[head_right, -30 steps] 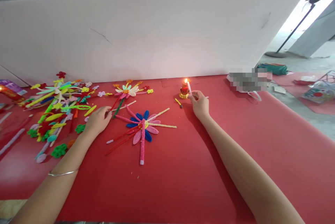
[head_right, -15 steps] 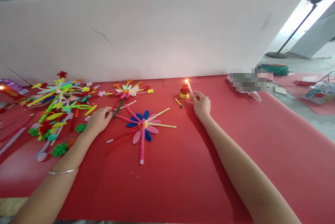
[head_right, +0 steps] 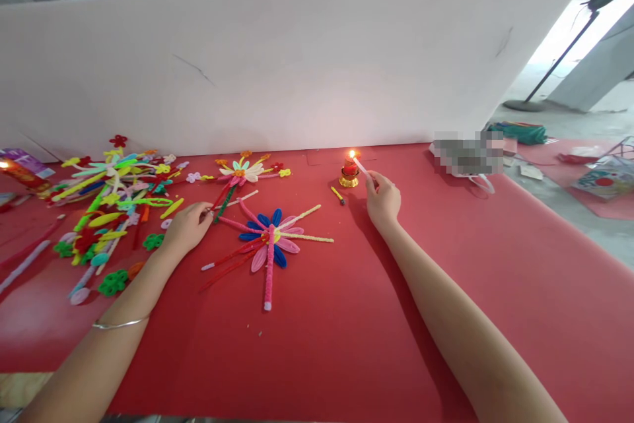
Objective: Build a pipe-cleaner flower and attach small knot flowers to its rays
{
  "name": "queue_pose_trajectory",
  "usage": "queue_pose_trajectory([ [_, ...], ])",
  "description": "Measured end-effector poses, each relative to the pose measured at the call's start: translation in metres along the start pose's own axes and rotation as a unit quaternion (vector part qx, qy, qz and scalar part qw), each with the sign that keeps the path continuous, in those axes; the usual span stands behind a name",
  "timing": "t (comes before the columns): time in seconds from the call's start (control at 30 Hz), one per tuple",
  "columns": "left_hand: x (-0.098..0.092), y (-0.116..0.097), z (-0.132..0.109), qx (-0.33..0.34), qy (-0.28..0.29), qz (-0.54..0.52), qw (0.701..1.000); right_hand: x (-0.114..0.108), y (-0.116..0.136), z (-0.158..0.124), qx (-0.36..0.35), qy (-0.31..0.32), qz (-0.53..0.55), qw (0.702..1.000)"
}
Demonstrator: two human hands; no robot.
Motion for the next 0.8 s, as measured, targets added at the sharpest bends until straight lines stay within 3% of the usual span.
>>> queue_pose_trajectory([
  [0.8,0.003,-0.001,0.0,-0.003,0.023,-0.001,1.0,-0.004,0.015,-0.006,-0.036,-0.012,-0.046,0.998],
])
Point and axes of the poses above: each hand's wrist, its own z-axis towards the middle knuckle, its own x-axis out of the palm, y = z × x, the point moved 10 cm from there along z, towards the middle knuckle, and after that the axes turned 9 degrees about x, right-handed, at the moved point
